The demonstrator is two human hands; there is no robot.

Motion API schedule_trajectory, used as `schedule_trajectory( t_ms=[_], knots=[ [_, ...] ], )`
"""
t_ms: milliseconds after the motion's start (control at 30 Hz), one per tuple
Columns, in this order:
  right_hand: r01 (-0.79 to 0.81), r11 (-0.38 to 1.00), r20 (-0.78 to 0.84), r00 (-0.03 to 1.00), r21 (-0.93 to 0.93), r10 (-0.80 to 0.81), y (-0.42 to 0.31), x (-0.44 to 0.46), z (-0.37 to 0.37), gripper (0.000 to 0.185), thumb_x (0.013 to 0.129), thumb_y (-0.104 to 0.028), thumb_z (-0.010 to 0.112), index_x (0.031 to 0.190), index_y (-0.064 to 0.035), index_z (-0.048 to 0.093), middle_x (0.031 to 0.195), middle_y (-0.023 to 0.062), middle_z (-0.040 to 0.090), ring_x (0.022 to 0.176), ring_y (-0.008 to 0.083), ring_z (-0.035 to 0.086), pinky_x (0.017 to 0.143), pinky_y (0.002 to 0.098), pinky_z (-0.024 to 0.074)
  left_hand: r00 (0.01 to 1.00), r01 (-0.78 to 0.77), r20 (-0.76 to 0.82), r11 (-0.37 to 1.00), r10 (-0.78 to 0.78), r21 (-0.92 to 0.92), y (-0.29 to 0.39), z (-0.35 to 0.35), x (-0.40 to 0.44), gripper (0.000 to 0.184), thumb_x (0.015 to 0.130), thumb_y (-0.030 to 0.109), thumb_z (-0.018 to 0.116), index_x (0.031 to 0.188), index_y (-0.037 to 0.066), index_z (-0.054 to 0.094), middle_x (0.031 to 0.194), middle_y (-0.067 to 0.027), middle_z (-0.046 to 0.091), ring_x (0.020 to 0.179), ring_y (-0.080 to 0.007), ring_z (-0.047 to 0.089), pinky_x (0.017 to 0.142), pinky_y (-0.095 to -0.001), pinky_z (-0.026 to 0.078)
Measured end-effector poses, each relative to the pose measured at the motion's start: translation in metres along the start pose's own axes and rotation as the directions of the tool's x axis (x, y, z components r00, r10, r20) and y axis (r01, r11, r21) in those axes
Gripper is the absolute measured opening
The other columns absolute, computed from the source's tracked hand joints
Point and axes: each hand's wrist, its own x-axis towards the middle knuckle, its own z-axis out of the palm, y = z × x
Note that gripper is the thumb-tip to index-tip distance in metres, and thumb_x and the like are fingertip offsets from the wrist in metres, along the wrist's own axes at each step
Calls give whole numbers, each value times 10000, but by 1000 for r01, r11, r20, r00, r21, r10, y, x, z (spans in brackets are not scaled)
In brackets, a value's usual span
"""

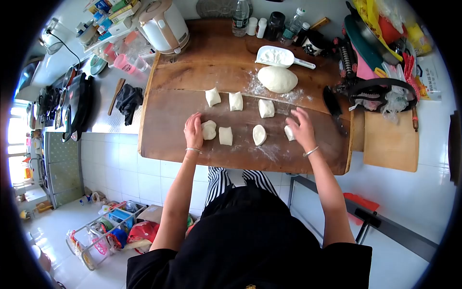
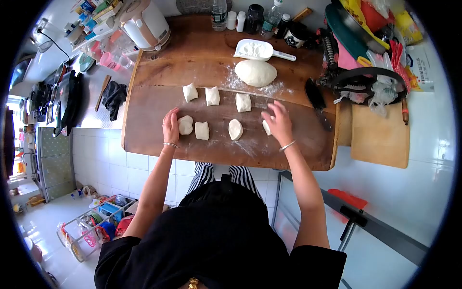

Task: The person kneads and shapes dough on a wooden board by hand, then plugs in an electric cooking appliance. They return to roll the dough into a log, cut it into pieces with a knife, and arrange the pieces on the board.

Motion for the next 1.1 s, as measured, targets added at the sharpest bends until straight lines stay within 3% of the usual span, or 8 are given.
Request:
schedule_trajectory(
  t_ms=[33,167,267,333,533,933,1033,1100],
  knots=[
    [-157,948,31,987,277,155,-3,24,-1,286,883,-227,676,1103,-49,636,1194,155,619,985,267,656,807,357,535,1000,1,-6,1000,-1,-7,-2,0,3,300,997,227,452,1096,46,670,1179,-106,659,1226,-320,509,1045,-429,376],
    [-191,934,99,981,303,168,-7,141,-4,200,910,-180,619,1069,-61,640,966,129,696,900,235,685,769,329,540,991,-119,-35,978,126,172,-11,-3,15,276,1002,202,438,1055,53,664,1159,-104,661,1182,-295,544,1014,-391,399],
    [-35,982,62,998,184,24,15,212,26,196,908,-140,580,1081,-80,649,990,149,697,942,280,676,803,369,538,987,-76,-124,972,105,222,-11,-3,23,189,981,134,484,1069,37,621,1157,-106,648,1134,-305,571,987,-382,439],
    [100,992,231,970,-81,-79,18,248,38,229,874,-96,577,1086,-91,664,1068,171,677,987,339,650,852,418,524,983,-71,-147,968,108,239,-11,0,25,177,970,117,499,1082,46,616,1177,-107,638,1141,-307,563,985,-396,438],
    [218,889,493,870,-402,9,32,306,84,256,843,-112,599,1077,-145,698,1093,174,673,1009,342,645,885,437,513,975,-53,-178,918,133,393,-16,5,26,188,936,88,551,1116,79,604,1243,-108,595,1148,-324,553,959,-418,458],
    [156,897,527,845,-414,96,41,310,121,209,790,-162,705,974,-64,696,987,173,693,944,360,655,836,430,509,976,-53,-178,929,126,367,-8,3,27,161,908,70,576,1067,63,598,1224,-87,603,1150,-305,547,967,-401,439],
    [154,889,392,919,-432,31,33,307,114,168,776,-146,717,917,-55,697,942,171,698,893,315,676,774,404,516,974,-75,-175,930,146,359,-8,3,28,162,907,70,576,1067,64,600,1220,-85,605,1154,-302,545,971,-402,435],
    [-63,980,369,920,-188,130,20,303,96,122,813,-152,697,896,-64,697,963,173,704,876,296,687,763,376,531,977,-80,-155,926,146,368,-7,1,28,163,908,75,573,1068,63,600,1219,-82,605,1162,-300,541,977,-404,429]
  ],
)
